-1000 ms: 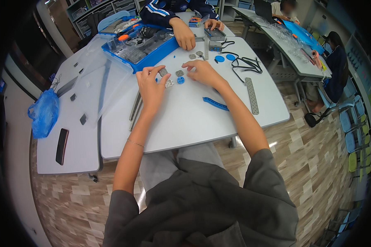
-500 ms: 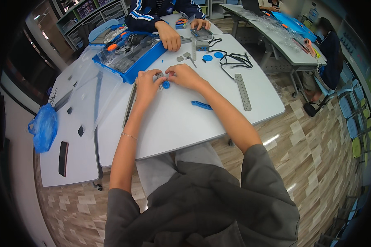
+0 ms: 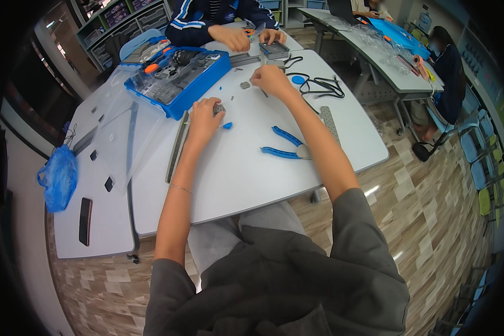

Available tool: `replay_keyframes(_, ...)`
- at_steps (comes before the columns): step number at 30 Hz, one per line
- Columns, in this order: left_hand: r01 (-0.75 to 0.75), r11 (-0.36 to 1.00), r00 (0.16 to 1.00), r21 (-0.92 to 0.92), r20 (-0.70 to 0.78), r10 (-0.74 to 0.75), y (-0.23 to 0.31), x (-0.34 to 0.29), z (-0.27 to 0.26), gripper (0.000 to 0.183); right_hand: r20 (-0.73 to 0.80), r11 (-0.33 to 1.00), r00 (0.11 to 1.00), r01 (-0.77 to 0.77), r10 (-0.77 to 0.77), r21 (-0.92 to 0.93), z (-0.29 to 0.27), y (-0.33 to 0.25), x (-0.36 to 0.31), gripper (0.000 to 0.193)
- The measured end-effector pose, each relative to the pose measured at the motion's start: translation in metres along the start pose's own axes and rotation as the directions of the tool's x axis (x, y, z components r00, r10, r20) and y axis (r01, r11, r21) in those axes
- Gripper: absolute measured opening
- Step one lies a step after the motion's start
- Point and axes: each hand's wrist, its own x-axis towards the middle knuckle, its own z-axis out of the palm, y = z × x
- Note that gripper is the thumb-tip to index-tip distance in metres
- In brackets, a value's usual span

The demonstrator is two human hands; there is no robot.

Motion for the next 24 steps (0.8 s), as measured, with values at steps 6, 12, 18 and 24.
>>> replay_keyframes(6, -0.045, 0.998, 0.997, 0.046, -0.055, 0.047, -0.005, -0.006, 0.0, 0.042, -0.022, 0.986, 0.999, 0.035, -0.039, -0.163, 0.032, -0.008, 0.015, 0.028)
replay_keyframes(12, -0.155, 0.984, 0.959, -0.087, -0.251, 0.129, 0.001, -0.008, -0.007, 0.04, 0.078, 1.0, 0.997, 0.006, -0.005, -0.012, 0.013, -0.02, 0.008, 0.029)
replay_keyframes(18, -0.057, 0.658, 0.99, -0.751, -0.13, -0.062, 0.026, -0.008, -0.012, 0.028, 0.35, 0.729, 0.932, -0.302, 0.092, 0.614, -0.023, -0.059, -0.036, 0.024)
replay_keyframes(24, 0.105, 0.408, 0.992, -0.907, 0.068, -0.105, 0.033, -0.024, -0.017, 0.024, 0.41, 0.58, 0.91, -0.369, 0.065, 0.726, -0.02, -0.074, -0.071, 0.027)
